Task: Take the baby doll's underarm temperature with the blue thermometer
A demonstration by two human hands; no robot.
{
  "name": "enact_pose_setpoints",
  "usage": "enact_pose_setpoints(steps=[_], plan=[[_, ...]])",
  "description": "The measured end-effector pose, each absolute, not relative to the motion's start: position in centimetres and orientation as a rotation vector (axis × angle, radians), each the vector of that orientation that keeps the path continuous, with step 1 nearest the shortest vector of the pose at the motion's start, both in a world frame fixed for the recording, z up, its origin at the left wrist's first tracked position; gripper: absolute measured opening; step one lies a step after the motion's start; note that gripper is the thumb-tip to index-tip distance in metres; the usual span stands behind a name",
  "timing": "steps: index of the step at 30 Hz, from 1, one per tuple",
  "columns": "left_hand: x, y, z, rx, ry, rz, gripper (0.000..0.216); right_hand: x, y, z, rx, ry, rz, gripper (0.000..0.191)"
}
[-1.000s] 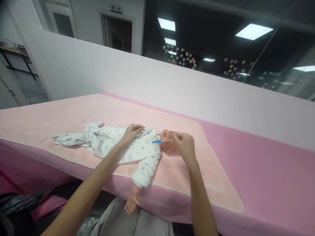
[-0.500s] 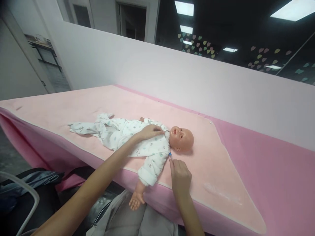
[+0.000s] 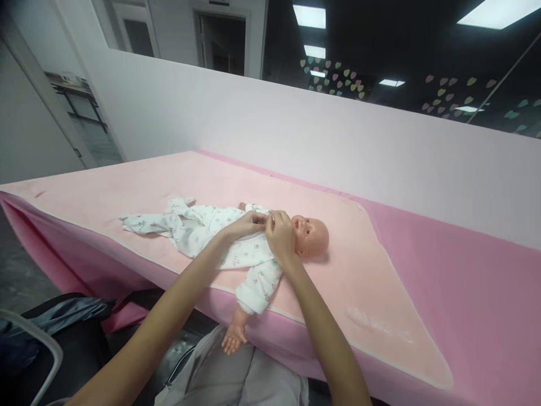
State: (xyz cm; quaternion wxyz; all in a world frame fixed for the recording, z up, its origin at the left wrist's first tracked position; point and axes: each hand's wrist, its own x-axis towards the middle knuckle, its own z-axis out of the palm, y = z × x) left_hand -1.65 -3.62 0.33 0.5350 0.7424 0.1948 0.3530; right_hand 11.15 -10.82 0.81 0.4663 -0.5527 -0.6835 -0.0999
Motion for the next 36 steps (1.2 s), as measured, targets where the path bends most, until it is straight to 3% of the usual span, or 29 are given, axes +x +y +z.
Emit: enact_pose_setpoints(steps=[4, 8, 25, 36], plan=[[-1.7, -3.9, 0.2, 1.639, 0.442, 0.860, 0.022, 10.6, -8.6, -2.0, -1.173, -1.604, -0.235, 0.030], [-1.7, -4.0, 0.0, 1.556, 0.451, 0.886, 0.033, 11.1, -9.0, -3.6, -1.113, -1.637, -0.283, 0.033], [-1.9, -4.0, 0.0, 1.927, 0.476, 0.816, 0.023, 11.1, -9.3, -3.9, -0.982, -1.576, -0.398, 0.038], [-1.6, -3.9, -0.3, 1.825, 0.514, 0.868, 0.023, 11.0, -9.1, -3.8, -1.061, -1.660, -0.446, 0.041]])
